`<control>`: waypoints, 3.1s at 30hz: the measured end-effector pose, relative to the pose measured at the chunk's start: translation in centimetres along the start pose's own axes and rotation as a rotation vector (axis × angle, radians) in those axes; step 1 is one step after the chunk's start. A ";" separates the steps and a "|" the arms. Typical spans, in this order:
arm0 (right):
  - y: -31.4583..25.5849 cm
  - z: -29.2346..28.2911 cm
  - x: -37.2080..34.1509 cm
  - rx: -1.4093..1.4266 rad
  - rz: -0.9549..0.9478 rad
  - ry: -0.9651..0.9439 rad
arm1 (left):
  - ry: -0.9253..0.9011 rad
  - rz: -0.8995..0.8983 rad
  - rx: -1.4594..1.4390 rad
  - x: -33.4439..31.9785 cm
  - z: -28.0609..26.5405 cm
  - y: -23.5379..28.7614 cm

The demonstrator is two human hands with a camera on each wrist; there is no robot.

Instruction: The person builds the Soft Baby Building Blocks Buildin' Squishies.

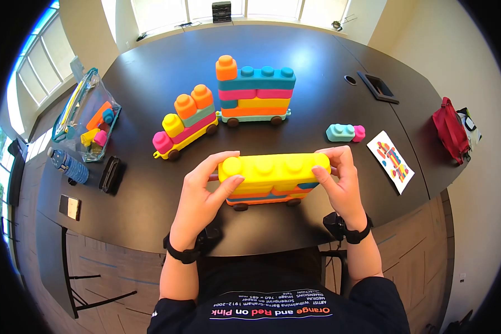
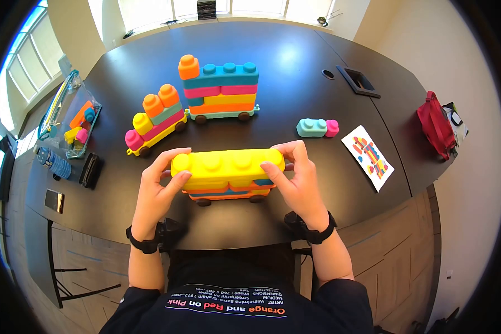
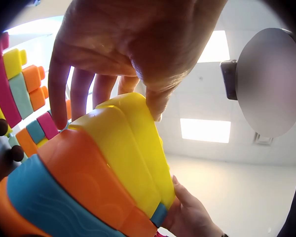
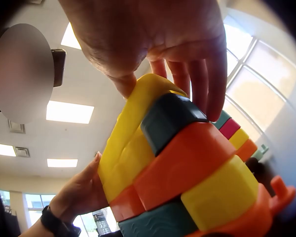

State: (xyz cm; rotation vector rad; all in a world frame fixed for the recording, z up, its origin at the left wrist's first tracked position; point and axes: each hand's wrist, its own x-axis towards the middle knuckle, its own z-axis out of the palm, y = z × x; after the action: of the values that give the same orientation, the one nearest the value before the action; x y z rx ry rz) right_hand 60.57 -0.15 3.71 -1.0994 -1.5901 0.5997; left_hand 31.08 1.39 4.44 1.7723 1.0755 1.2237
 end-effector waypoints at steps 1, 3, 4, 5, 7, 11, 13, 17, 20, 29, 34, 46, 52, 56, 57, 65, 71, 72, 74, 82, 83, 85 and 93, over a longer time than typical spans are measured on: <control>0.1 0.0 0.0 0.014 0.002 -0.002 | -0.001 0.001 -0.001 0.0 0.0 0.0; 0.2 -0.1 -0.1 0.025 0.005 0.000 | -0.015 0.003 0.015 -0.1 0.0 0.1; 0.2 -0.1 0.0 0.031 0.014 -0.010 | -0.020 0.007 0.011 -0.1 0.1 0.1; 0.2 -0.2 0.0 0.035 0.025 -0.020 | -0.019 0.002 0.000 -0.1 0.1 0.1; 0.2 -0.5 0.0 0.030 0.032 -0.034 | -0.021 -0.002 -0.015 -0.1 0.0 0.1; 0.3 -0.6 0.0 0.024 0.036 -0.054 | -0.047 0.032 0.045 0.0 -0.4 0.3; 0.2 -0.6 -0.1 0.014 0.039 -0.048 | -0.049 0.077 0.085 0.1 -0.5 0.3; 0.5 -0.4 -0.2 0.011 0.037 -0.031 | -0.058 0.066 0.091 0.1 -0.2 -0.2; 0.5 -0.8 0.0 0.022 0.026 -0.075 | -0.047 0.003 0.009 0.1 0.1 -0.2; 8.4 -11.0 8.6 -0.357 0.088 -0.266 | -0.035 0.002 0.009 0.1 0.0 -0.5; 11.9 -11.9 8.9 -1.164 0.188 -0.432 | -0.020 0.014 -0.007 0.1 0.1 -0.6; 5.6 -6.9 9.6 -0.623 -0.129 -0.196 | -0.031 -0.021 -0.020 0.1 0.2 -0.4; -1.9 -1.4 7.2 0.012 -0.265 -0.301 | -0.031 -0.023 -0.030 0.0 0.2 -0.3; -3.7 -0.1 6.0 -0.054 -0.321 -0.355 | -0.040 -0.012 -0.032 0.0 0.2 -0.5; -3.8 0.1 5.9 -0.097 -0.345 -0.354 | -0.047 0.011 -0.027 0.0 0.2 -0.6; -3.9 0.5 4.7 -0.196 -0.471 -0.339 | -0.033 0.012 -0.019 0.0 0.2 -0.6; -3.9 0.1 4.2 -0.175 -0.373 -0.370 | -0.024 0.009 -0.042 -0.1 0.5 -0.7; -3.7 -0.1 4.3 -0.176 -0.373 -0.369 | -0.019 -0.011 -0.068 -0.1 0.5 -0.7; -2.5 -1.0 5.2 -0.110 -0.412 -0.399 | -0.022 -0.013 -0.058 0.0 0.6 -0.6; 12.2 -11.2 9.1 -1.127 0.137 -0.032 | -0.024 -0.040 -0.068 -0.1 0.2 -0.6; 13.7 -12.1 9.2 -1.197 0.195 -0.059 | -0.021 -0.036 -0.061 -0.1 0.2 -0.6; 15.7 -13.3 9.3 -1.268 0.259 -0.088 | -0.021 -0.035 -0.055 -0.1 0.3 -0.7; 14.2 -13.3 9.4 -1.036 0.112 -0.144 | -0.022 -0.003 -0.046 -0.2 0.2 -0.9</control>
State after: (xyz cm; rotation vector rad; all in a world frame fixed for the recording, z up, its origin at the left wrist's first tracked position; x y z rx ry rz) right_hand 77.89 12.47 0.60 -1.9267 -2.0217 -0.1483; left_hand 31.01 1.56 3.53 1.7443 1.0295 1.2151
